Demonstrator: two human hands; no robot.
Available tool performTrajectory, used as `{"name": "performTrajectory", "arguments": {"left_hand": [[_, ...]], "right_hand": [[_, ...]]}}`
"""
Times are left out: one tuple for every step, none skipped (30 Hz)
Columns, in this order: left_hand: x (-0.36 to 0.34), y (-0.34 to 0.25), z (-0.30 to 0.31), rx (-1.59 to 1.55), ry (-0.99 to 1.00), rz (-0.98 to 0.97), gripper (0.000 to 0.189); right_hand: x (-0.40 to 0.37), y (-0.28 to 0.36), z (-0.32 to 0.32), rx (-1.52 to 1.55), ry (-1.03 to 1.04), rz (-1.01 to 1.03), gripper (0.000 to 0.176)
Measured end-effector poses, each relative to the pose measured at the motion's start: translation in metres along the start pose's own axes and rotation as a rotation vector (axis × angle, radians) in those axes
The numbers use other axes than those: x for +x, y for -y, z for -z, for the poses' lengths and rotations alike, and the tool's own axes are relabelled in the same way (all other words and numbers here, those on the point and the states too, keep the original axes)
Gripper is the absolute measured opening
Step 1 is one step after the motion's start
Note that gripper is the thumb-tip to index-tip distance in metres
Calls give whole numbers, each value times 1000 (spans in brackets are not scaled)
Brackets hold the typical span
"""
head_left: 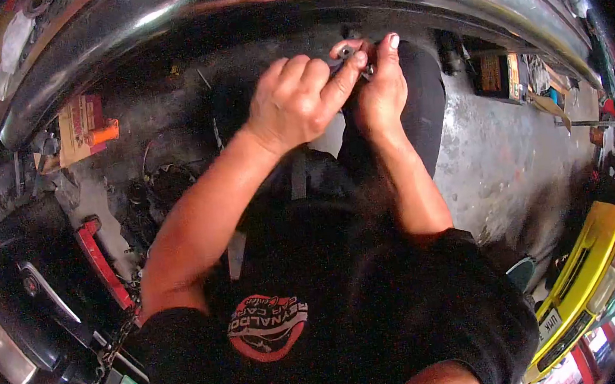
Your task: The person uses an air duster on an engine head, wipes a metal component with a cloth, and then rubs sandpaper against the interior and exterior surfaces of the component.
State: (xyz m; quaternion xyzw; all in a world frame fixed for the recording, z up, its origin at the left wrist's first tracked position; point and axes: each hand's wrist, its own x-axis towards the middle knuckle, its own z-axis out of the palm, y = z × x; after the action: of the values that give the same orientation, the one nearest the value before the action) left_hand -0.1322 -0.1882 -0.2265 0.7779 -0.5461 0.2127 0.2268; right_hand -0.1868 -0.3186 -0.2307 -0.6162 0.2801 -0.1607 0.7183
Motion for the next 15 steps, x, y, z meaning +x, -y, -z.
{"name": "performTrajectory", "arguments": {"left_hand": [[4,3,4,21,32,-36,48],[3,-4,1,-147,-16,90,48],[1,-17,-5,-307,-66,219,48],[0,-29,-13,-462,-118,346,48],[6,-43,-20,-838,-246,522,48],[1,-47,-14,-1082,-76,724,47],[2,-48,-7,-1322,99,926,47],[1,-40,-11,-943,-61,639,44],[-1,-31,-15,-562,-197,358,41],[-4,-14,-3,-100,-30,116,38],[-4,1,-2,40,-31,-4,38],[-2,2,1,67,-36,-17,39],[3,5,3,95,-45,-42,40],[1,0,0,10,-52,50,42],[-4,-13,-8,-79,-56,144,44]], "right_hand": [[2,-2,1,38,8,-15,74],[0,-3,4,33,-7,-15,75],[-1,-3,5,29,-14,-12,76],[1,-4,3,29,-17,-7,77],[3,-6,5,152,12,-61,78],[1,-4,8,178,34,-101,76],[0,-2,11,199,59,-140,74],[2,-8,5,166,26,-52,74],[0,-5,5,94,34,-48,75],[-1,-7,4,50,16,-46,75],[1,-7,1,10,5,-39,75],[3,-6,-2,-25,-6,-26,75],[5,-3,-4,-18,-3,-7,75],[4,-2,-3,-14,-2,5,76],[2,-1,-2,-12,-3,11,77]]}}
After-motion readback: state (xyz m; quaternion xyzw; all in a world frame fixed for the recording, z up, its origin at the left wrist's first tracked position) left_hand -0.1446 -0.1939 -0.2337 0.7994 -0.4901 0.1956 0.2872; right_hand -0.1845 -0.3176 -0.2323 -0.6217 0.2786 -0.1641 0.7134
